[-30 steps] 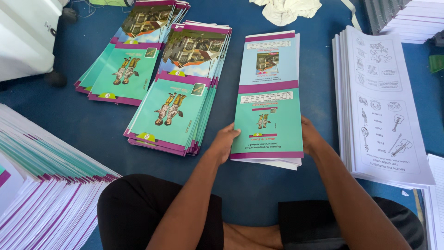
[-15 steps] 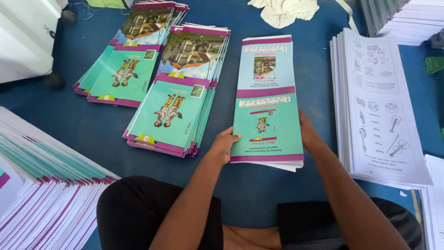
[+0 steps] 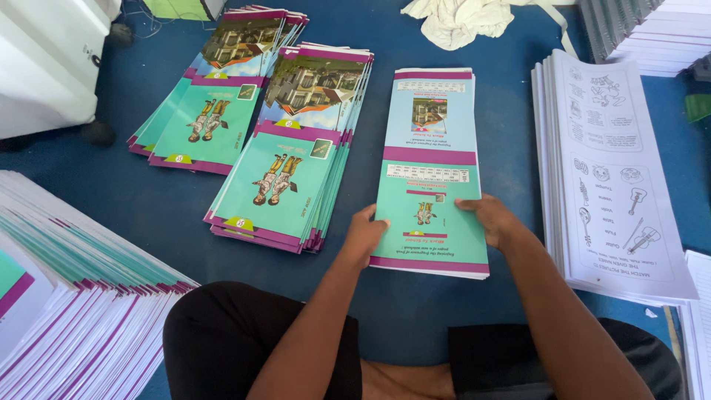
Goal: The person inserts loose printed pages into pre-folded covers, aligns them, and places the completed booklets into a growing stack. The person repeats this process for multiple units, handling covers and pages by hand.
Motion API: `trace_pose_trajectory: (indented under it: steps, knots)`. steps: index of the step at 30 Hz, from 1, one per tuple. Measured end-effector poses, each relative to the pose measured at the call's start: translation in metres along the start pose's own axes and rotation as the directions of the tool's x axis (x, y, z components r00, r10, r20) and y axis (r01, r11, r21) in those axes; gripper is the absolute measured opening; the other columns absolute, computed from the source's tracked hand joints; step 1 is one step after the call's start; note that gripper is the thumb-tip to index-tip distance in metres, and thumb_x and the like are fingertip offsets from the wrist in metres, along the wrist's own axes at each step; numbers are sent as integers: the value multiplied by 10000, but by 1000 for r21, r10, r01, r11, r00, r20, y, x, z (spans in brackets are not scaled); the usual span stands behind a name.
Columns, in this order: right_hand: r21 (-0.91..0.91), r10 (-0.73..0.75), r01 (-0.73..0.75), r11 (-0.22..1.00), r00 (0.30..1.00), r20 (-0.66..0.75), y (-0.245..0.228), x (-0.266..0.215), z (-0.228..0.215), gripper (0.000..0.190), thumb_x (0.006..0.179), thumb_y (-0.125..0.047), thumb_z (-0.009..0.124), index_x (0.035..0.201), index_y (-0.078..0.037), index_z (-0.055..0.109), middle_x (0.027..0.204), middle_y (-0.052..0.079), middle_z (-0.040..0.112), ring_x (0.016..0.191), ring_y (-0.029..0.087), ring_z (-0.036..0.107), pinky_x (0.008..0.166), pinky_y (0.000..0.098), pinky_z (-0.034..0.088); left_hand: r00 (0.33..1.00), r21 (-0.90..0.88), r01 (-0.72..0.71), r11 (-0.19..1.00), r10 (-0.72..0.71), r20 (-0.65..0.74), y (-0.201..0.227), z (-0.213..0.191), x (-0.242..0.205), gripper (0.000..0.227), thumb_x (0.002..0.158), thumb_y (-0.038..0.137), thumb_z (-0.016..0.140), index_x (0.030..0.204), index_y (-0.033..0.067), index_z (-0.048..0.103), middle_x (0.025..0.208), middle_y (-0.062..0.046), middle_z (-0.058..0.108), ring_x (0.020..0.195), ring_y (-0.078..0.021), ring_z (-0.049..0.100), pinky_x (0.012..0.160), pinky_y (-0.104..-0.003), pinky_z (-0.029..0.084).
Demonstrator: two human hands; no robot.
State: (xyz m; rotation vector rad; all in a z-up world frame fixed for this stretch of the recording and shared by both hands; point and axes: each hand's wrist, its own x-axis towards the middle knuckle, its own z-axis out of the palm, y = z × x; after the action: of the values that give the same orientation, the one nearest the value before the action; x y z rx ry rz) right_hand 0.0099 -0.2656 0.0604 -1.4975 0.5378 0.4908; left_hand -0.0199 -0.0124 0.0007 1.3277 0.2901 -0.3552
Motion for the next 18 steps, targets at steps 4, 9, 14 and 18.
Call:
trace_pose_trajectory:
  steps: [4, 9, 14, 18]
  knots:
    - [-33, -55, 52, 998, 995, -86, -5, -10, 2, 490, 955, -100, 587, 1426, 5, 500, 1271, 265, 656, 1116, 358, 699, 920, 491, 615, 998, 64, 67, 996, -65, -26, 4, 2, -1, 468, 879, 56, 592, 1342, -15, 585, 1078, -179, 733, 923, -249, 732, 800, -364, 585]
    - [5, -112, 113, 994, 992, -62, -14, -34, -1, 533, 925, -86, 600, 1450, -45, 511, 1282, 243, 665, 1120, 366, 701, 918, 522, 613, 994, 14, 73, 997, -74, 74, 5, -2, 11, 312, 915, 143, 607, 1164, -38, 657, 961, -165, 704, 779, -236, 677, 639, -386, 539]
    - [-16, -134, 134, 991, 989, -53, -11, -54, -6, 583, 910, -121, 627, 1476, -111, 486, 1299, 214, 668, 1142, 332, 694, 933, 504, 610, 984, -228, -37, 973, 75, 160, 14, 4, 41, 274, 968, 149, 599, 1159, -45, 633, 1009, -140, 711, 856, -216, 703, 732, -359, 578]
    - [-51, -180, 177, 983, 983, -41, -12, -66, -9, 602, 897, -149, 654, 1475, -143, 486, 1286, 188, 685, 1153, 311, 694, 950, 488, 599, 958, -280, -171, 945, 226, 177, 55, 9, 63, 257, 996, 139, 596, 1175, -41, 633, 1055, -144, 708, 931, -223, 702, 801, -359, 582]
